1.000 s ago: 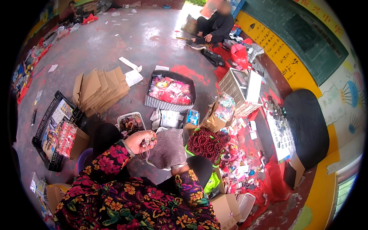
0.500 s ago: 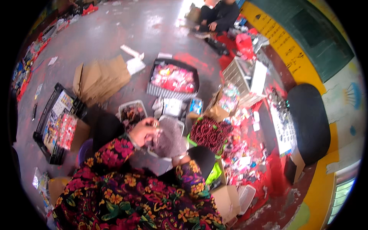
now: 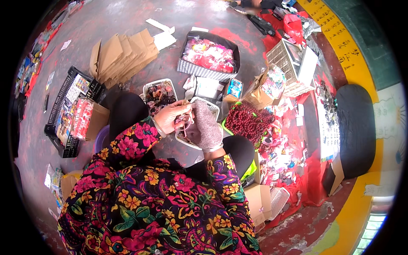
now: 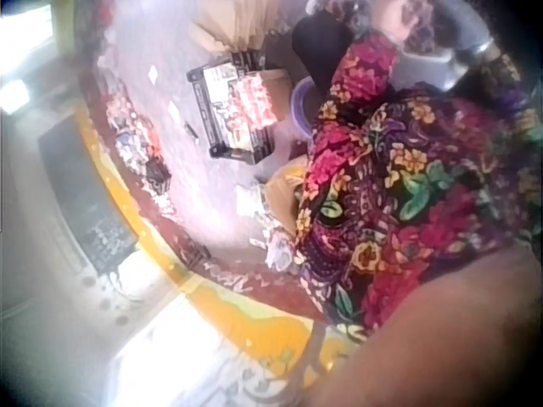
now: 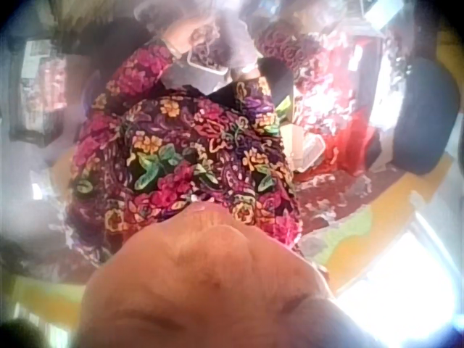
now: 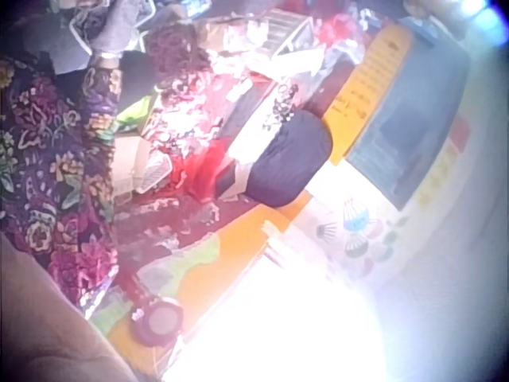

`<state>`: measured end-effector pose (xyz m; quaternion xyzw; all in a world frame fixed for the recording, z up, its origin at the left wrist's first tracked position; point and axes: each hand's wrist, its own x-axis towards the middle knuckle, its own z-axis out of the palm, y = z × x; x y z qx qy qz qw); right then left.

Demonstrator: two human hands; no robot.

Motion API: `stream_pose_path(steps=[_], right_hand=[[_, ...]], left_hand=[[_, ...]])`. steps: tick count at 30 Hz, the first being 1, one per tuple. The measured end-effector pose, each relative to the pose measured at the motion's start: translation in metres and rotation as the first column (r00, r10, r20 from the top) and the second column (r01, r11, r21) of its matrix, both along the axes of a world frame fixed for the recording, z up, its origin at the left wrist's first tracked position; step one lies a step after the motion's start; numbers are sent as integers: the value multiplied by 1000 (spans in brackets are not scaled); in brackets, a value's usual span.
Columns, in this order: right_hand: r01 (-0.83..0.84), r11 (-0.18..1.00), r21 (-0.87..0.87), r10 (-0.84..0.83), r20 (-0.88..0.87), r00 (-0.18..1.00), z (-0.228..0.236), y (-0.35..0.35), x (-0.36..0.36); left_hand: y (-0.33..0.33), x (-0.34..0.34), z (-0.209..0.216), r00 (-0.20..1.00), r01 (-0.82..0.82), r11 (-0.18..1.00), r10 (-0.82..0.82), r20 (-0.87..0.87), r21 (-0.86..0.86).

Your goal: The person sits on the floor and wipes small jewelry items with a cloth, handling them one at a time. They pick items from a white basket, wipe them, and place them into another basket.

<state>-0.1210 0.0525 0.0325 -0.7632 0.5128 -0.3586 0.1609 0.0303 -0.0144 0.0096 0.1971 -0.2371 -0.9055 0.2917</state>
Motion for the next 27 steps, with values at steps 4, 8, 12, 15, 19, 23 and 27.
stream_pose_path(steps=[4, 8, 12, 15, 19, 23, 27], right_hand=[[27, 998, -57, -35, -153, 988, -12, -4, -5], [35, 976, -215, -92, -263, 960, 14, 0, 5], [63, 978, -201, -124, -307, 944, 22, -5, 2], [145, 988, 53, -126, -266, 956, 14, -5, -1], [-8, 989, -150, -16, -156, 988, 7, -5, -1], [37, 986, -163, -76, -243, 967, 9, -3, 1], [159, 987, 23, -156, -109, 982, 29, -1, 3]], left_hand=[[3, -5, 0, 984, 72, 996, -61, 167, -60], [13, -1, -1, 990, 133, 990, -130, 53, -44], [1, 1, -14, 987, 96, 872, -22, 158, -481], [6, -2, -4, 996, 70, 992, -74, 40, 100], [5, 0, 1, 996, 90, 992, -91, 2, 83], [8, -2, 6, 996, 84, 992, -82, -31, 92], [4, -2, 4, 978, 207, 978, -206, -32, 9]])
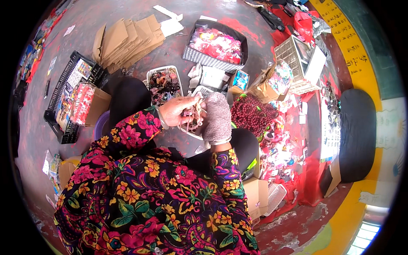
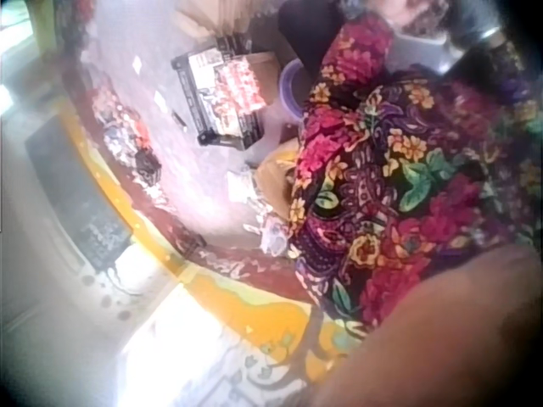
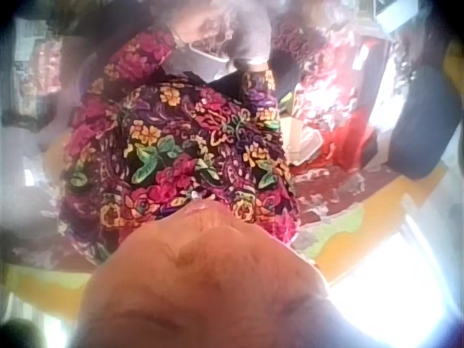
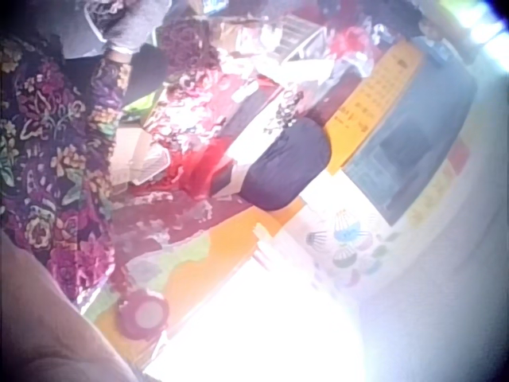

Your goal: The person sits on the floor and wipes small jewelry items with a cloth, handling them one at a time. They pick items from a white basket, wipe them, and place them into another basket.

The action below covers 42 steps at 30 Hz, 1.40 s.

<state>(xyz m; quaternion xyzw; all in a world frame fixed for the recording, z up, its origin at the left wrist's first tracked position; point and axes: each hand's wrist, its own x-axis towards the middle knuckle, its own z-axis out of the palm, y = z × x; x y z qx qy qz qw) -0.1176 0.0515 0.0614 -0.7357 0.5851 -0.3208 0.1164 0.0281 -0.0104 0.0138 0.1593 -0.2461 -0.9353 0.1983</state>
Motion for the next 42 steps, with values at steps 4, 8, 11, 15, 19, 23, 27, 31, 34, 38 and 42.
stream_pose_path(steps=[4, 8, 11, 15, 19, 23, 27, 31, 34, 38, 42], right_hand=[[75, 945, 319, -227, 471, 852, -31, -6, -6], [-128, 963, 236, 32, 370, 928, -15, -1, 2], [-218, 957, -193, 193, -140, 971, -13, 0, -1], [-99, 984, -146, 93, -46, 995, -10, 1, 4], [-89, 977, -194, 75, -78, 994, 0, 1, 5], [-53, 992, -117, 44, -86, 995, 2, -2, 5], [-107, 985, -135, 120, 93, 988, -3, -3, 8], [-126, 991, -38, 131, 194, 972, -3, -5, 10], [-88, 995, -35, 92, 139, 986, -10, -4, 11], [-23, 998, 51, 25, -40, 999, -10, -4, 4], [89, 996, 16, -90, 54, 995, -36, -3, -3]], left_hand=[[0, -3, -8, 997, -75, 996, 75, -13, 44], [-2, 4, -12, 999, -51, 998, 50, 5, 30], [7, -3, -1, 966, -212, 973, 196, 169, 85], [1, -1, -6, 998, -48, 999, 48, 49, -10], [-1, 1, -5, 996, -70, 994, 74, 55, -84], [-3, 2, -5, 992, -111, 990, 116, 44, -92], [-2, 1, -11, 987, -157, 983, 158, 6, -95], [-1, 1, -3, 986, -164, 981, 166, 10, -103], [-1, 2, -4, 993, -120, 987, 120, -4, -107], [5, -1, -2, 989, -100, 980, 117, 95, -170], [6, -5, -10, 972, -105, 969, 147, 181, -225]])
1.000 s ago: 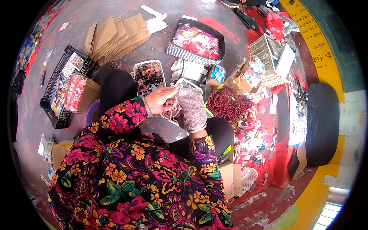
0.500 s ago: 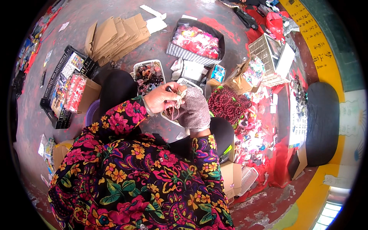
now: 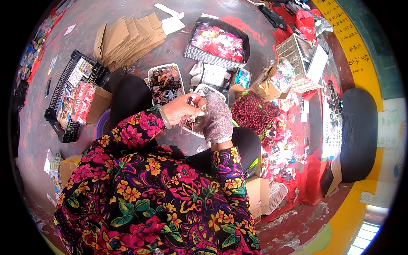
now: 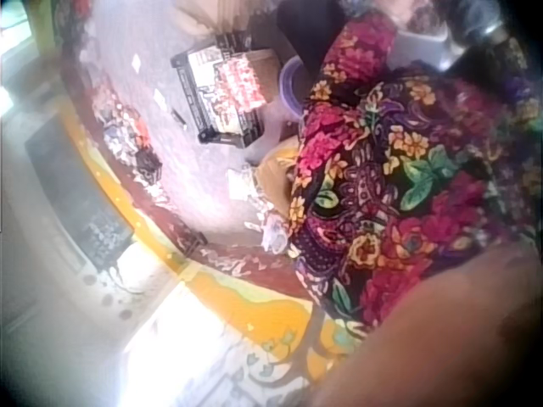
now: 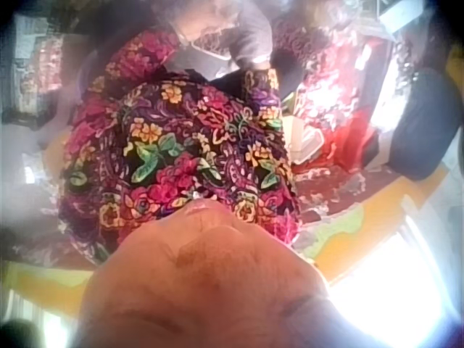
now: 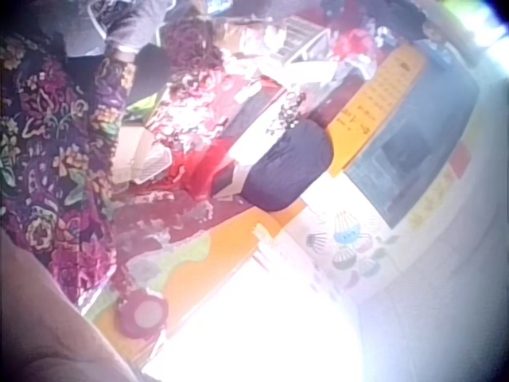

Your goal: The person sits on the floor and wipes small jewelry items with a cloth, handling them one at a time. They pick items from a white basket, wipe them, and place them into another basket.

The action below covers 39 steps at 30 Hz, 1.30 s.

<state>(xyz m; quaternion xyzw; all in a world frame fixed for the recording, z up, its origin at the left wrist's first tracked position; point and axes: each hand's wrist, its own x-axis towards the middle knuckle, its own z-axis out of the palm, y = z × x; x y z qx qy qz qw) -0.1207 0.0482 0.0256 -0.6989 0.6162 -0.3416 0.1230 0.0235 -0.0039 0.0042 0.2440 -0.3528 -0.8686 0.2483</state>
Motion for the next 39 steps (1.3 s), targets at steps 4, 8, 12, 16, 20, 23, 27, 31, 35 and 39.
stream_pose_path(steps=[4, 8, 12, 16, 20, 23, 27, 31, 35, 39], right_hand=[[38, 998, 52, -32, -116, 993, 26, 7, 1], [28, 992, 125, -26, -13, 1000, 31, 10, 0], [107, 985, 133, -113, 37, 993, 9, 9, -1], [35, 991, 132, -50, 113, 992, 4, 6, -3], [-46, 996, 76, 31, 194, 981, 14, 8, 2], [-175, 984, -45, 178, 77, 981, 10, 2, 1], [-318, 947, -44, 316, -54, 947, -6, -3, 3], [-193, 973, 124, 175, 144, 974, -5, 0, 2], [-122, 992, 43, 127, -164, 978, -15, -3, -2], [-153, 983, -98, 133, -187, 973, -3, -2, 5]], left_hand=[[-6, 0, 0, 993, 102, 995, -102, -57, 12], [-4, 3, 5, 984, 154, 986, -147, -102, 67], [-3, 9, 12, 973, 178, 969, -147, -176, 171], [-11, 11, 2, 920, 221, 949, -126, -372, 226], [-7, 10, 3, 941, 99, 961, -5, -339, 259], [-8, 10, -5, 937, 86, 974, -7, -349, 211], [-9, 10, -5, 970, 44, 993, -16, -242, 111], [-9, 3, -6, 991, 0, 993, 16, -131, 117], [-2, 2, -9, 990, -140, 974, 141, 5, 181], [-6, 8, -8, 992, 59, 988, -43, -118, 139]])
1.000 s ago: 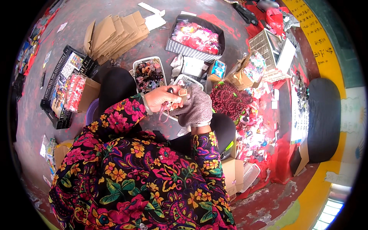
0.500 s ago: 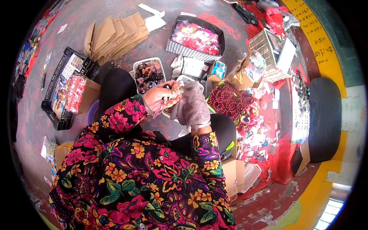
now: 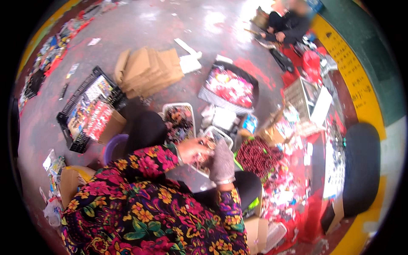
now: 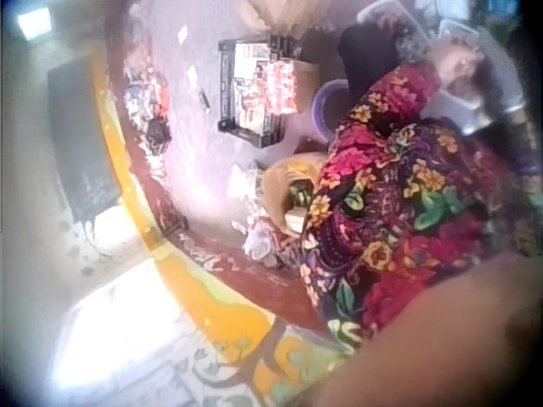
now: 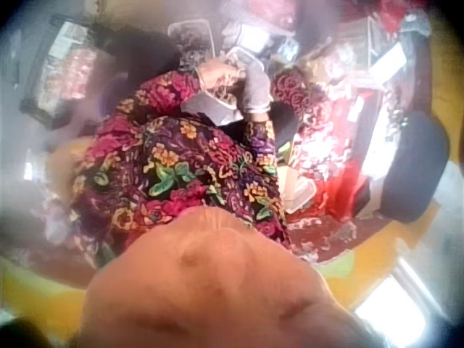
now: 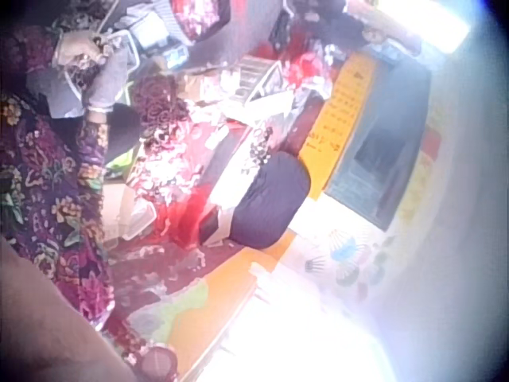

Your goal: The person sits on the floor and wipes small jewelry items with a cloth, handling them one at a time. They pick items from a white basket, wipe them, and place them into another basket.

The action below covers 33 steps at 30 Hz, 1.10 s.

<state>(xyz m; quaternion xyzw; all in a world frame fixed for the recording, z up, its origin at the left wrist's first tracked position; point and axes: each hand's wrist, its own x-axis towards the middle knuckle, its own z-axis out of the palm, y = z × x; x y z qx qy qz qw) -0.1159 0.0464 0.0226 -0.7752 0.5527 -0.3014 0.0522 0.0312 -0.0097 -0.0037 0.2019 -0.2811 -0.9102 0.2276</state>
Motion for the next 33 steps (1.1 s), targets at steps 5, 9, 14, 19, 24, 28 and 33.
stream_pose_path(steps=[5, 9, 14, 19, 24, 28, 33], right_hand=[[162, 981, 107, -176, 130, 976, 19, 3, 17], [205, 962, 179, -230, 130, 965, 25, 10, 19], [171, 954, 248, -252, 348, 903, 10, -2, 24], [-151, 982, 113, 103, 346, 933, 14, 5, -14], [-144, 989, 24, 140, 110, 984, 25, -9, -12], [56, 959, 278, -140, 295, 945, 28, -4, 1], [-141, 990, -30, 143, 90, 986, -11, 0, -2]], left_hand=[[-3, 5, 2, 1000, 11, 999, -10, -20, 42], [3, 2, -5, 997, -7, 999, 11, -83, 52], [-1, 6, 12, 995, -87, 996, 87, 45, 13], [2, 4, 24, 994, -102, 988, 106, 24, -112], [-5, 2, 5, 987, -118, 981, 133, 92, -153], [-3, 0, 8, 985, -65, 973, 99, 144, -221], [4, -3, 6, 960, -12, 923, 118, 255, -384]])
